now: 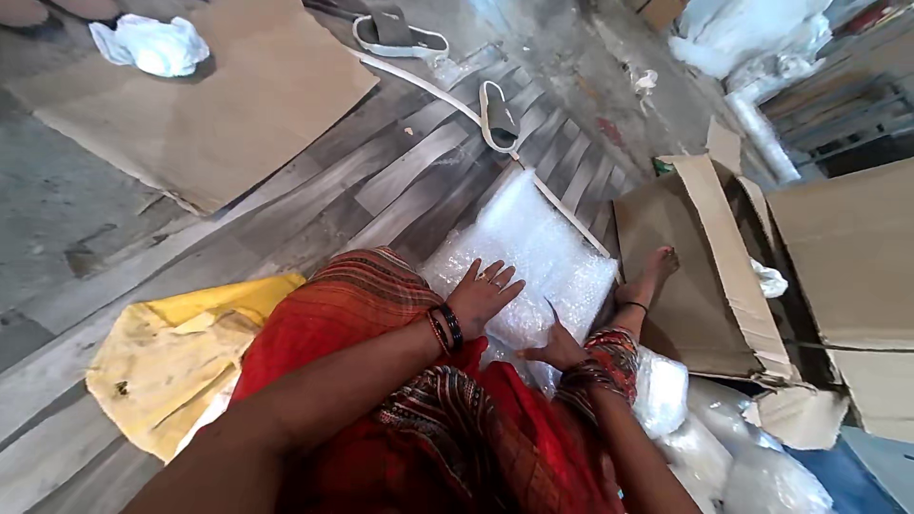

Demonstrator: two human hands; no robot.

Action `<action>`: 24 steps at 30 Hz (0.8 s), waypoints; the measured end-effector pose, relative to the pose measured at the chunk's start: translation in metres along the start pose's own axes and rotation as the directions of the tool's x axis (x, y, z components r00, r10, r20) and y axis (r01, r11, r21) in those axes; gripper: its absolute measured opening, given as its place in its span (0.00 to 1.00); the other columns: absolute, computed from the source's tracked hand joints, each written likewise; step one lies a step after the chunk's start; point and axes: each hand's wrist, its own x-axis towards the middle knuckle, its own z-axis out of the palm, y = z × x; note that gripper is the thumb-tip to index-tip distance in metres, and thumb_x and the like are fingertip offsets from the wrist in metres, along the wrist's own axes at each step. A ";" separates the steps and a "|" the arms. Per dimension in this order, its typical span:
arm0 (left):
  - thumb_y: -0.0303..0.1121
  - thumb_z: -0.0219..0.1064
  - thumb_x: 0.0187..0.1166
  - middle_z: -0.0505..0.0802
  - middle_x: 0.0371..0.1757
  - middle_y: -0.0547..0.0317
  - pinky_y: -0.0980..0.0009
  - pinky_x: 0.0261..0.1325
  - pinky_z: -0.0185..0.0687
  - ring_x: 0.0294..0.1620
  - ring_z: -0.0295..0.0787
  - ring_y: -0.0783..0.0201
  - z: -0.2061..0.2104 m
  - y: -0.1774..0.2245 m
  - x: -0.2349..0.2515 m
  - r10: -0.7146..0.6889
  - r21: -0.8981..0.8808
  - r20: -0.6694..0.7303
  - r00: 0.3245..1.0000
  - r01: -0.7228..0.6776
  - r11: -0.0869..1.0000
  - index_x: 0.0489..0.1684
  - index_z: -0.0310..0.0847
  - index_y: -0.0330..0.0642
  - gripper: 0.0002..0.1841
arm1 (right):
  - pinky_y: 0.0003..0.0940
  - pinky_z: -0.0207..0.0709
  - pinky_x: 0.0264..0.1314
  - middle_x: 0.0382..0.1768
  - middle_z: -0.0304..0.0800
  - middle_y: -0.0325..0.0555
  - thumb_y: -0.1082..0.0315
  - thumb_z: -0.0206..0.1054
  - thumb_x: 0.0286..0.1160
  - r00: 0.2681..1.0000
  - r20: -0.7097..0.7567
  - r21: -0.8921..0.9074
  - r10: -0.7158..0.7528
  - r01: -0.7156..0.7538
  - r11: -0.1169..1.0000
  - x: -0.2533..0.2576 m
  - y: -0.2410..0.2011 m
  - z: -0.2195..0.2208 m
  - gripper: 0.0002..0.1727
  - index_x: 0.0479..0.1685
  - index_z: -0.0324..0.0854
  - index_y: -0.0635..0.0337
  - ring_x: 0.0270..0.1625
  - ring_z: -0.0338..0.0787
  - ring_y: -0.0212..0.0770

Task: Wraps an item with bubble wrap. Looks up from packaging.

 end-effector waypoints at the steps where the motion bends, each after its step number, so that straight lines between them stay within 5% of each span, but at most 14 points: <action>1: 0.24 0.90 0.43 0.64 0.92 0.43 0.28 0.87 0.45 0.94 0.50 0.37 0.002 -0.001 0.000 0.006 -0.025 -0.022 1.000 -0.006 1.000 0.92 0.61 0.50 0.61 | 0.53 0.71 0.82 0.72 0.80 0.70 0.56 0.94 0.41 0.999 -0.046 0.060 0.007 -0.004 0.998 0.000 0.000 0.005 0.81 0.96 0.31 0.58 0.75 0.82 0.59; 3: 0.23 0.91 0.41 0.66 0.91 0.41 0.28 0.87 0.46 0.93 0.52 0.36 0.005 -0.001 0.002 0.012 -0.044 -0.054 0.998 -0.015 0.999 0.90 0.64 0.49 0.60 | 0.52 0.70 0.83 0.72 0.80 0.69 0.55 0.93 0.42 0.993 -0.105 0.048 0.050 -0.046 0.998 0.004 -0.005 0.017 0.75 0.94 0.40 0.66 0.76 0.82 0.58; 6: 0.26 0.92 0.43 0.63 0.93 0.43 0.30 0.89 0.41 0.95 0.48 0.37 0.001 -0.002 0.005 0.019 0.000 -0.020 1.000 -0.019 1.000 0.92 0.61 0.52 0.61 | 0.52 0.71 0.81 0.69 0.83 0.68 0.50 0.92 0.47 0.976 -0.178 -0.024 0.126 -0.132 0.991 0.010 -0.009 0.030 0.57 0.77 0.68 0.76 0.75 0.82 0.58; 8: 0.25 0.91 0.43 0.63 0.93 0.43 0.28 0.89 0.37 0.95 0.47 0.38 0.001 -0.002 0.005 0.036 0.015 -0.018 0.999 -0.035 0.999 0.92 0.61 0.53 0.62 | 0.53 0.69 0.83 0.70 0.82 0.69 0.52 0.90 0.51 0.968 -0.222 -0.046 0.119 -0.132 0.990 0.011 -0.008 0.037 0.51 0.74 0.72 0.76 0.76 0.81 0.60; 14: 0.25 0.88 0.48 0.63 0.94 0.48 0.25 0.88 0.25 0.97 0.44 0.43 0.006 0.007 0.003 0.080 0.138 -0.023 0.997 -0.076 0.988 0.91 0.63 0.52 0.57 | 0.53 0.67 0.84 0.78 0.75 0.69 0.48 0.78 0.68 0.950 -0.123 -0.252 0.286 -0.309 0.917 0.009 -0.024 0.030 0.49 0.82 0.64 0.75 0.82 0.76 0.60; 19: 0.26 0.89 0.45 0.61 0.94 0.47 0.25 0.87 0.36 0.96 0.43 0.36 0.000 0.008 0.006 -0.001 0.095 0.038 0.999 -0.002 0.995 0.93 0.59 0.54 0.61 | 0.57 0.70 0.80 0.74 0.80 0.67 0.44 0.75 0.70 0.951 -0.057 -0.421 0.305 -0.300 0.856 0.007 -0.037 0.013 0.43 0.75 0.75 0.72 0.78 0.80 0.61; 21: 0.27 0.91 0.42 0.63 0.93 0.47 0.26 0.86 0.43 0.95 0.46 0.35 0.000 0.001 0.006 -0.011 0.035 0.013 1.000 0.010 0.999 0.92 0.62 0.55 0.61 | 0.59 0.67 0.82 0.74 0.79 0.69 0.41 0.81 0.62 0.971 -0.023 -0.386 0.237 -0.228 0.894 0.000 -0.030 0.007 0.51 0.77 0.71 0.73 0.78 0.79 0.63; 24: 0.28 0.90 0.43 0.65 0.92 0.48 0.28 0.86 0.49 0.93 0.50 0.35 0.000 -0.005 0.007 -0.061 -0.047 -0.015 0.998 0.060 0.997 0.90 0.65 0.55 0.59 | 0.56 0.66 0.84 0.77 0.76 0.69 0.41 0.90 0.43 0.990 -0.122 -0.188 0.065 -0.087 0.978 -0.003 -0.015 0.012 0.77 0.93 0.42 0.70 0.79 0.78 0.61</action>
